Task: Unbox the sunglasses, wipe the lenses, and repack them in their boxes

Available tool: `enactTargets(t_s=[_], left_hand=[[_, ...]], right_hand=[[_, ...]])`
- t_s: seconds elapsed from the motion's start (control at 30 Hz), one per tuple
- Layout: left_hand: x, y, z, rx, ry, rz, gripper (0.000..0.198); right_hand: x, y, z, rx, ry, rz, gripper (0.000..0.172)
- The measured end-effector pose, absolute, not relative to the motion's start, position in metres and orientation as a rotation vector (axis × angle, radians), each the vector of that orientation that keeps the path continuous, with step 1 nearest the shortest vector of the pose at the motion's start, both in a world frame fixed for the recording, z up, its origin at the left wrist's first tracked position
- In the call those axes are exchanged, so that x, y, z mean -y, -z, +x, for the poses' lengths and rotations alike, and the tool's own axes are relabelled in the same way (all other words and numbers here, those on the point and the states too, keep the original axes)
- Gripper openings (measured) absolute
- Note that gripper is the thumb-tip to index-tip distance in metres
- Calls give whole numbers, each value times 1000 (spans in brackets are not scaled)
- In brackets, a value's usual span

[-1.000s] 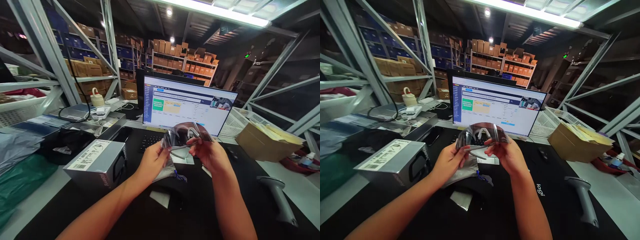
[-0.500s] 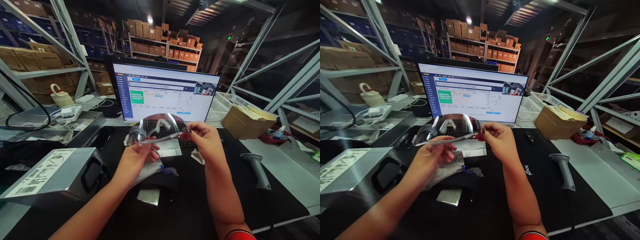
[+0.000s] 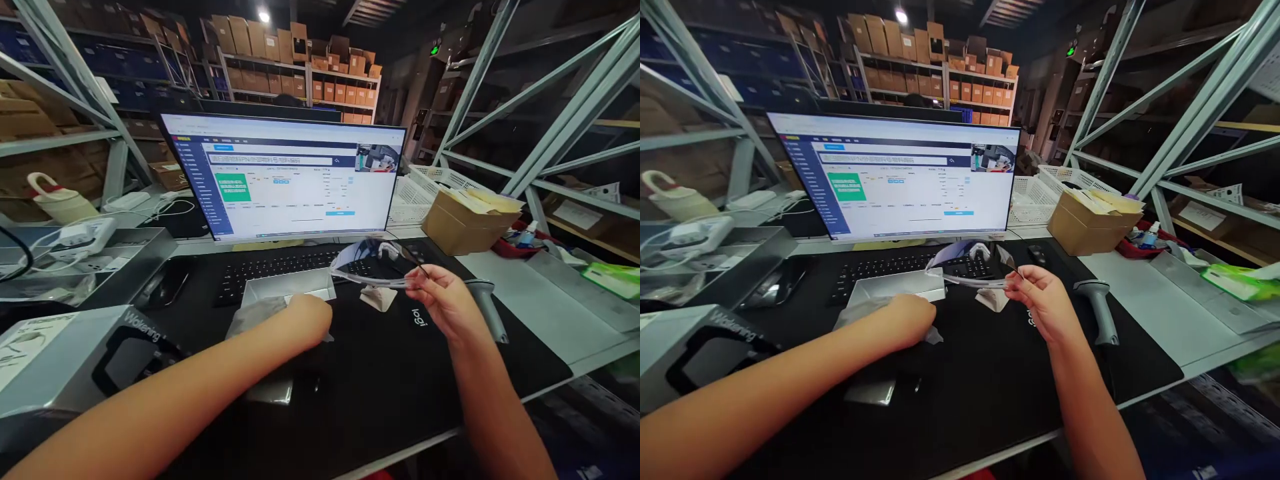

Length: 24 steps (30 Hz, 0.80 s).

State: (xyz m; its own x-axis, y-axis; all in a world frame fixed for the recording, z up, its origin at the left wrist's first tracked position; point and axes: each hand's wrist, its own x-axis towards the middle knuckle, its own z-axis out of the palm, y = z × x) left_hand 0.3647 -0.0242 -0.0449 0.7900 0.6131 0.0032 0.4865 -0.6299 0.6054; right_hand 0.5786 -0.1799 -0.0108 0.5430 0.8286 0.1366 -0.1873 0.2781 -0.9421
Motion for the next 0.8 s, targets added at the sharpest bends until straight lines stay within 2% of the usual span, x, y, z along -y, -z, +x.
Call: enactTargets(t_s=[0.07, 0.2, 0.4, 0.5, 0.63, 0.7, 0.8], left_hand=[[20, 51, 365, -833, -153, 2434, 47], [20, 48, 359, -857, 24, 2491, 18], [33, 8, 352, -903, -175, 2525, 8], [37, -19, 333, -901, -418, 2476, 20], [47, -28, 293, -945, -840, 1796, 36], [53, -17, 275, -1013, -861, 1517, 39], [59, 7, 258, -1137, -823, 1443, 41]], right_hand=[[186, 26, 584, 679, -801, -1046, 29], [190, 42, 588, 635, -878, -990, 28], [194, 47, 589, 600, -899, -965, 27], [196, 48, 592, 601, -879, -921, 25], [197, 51, 596, 608, -844, -922, 25], [196, 54, 595, 611, -841, -949, 27], [192, 59, 588, 624, -862, -979, 30]])
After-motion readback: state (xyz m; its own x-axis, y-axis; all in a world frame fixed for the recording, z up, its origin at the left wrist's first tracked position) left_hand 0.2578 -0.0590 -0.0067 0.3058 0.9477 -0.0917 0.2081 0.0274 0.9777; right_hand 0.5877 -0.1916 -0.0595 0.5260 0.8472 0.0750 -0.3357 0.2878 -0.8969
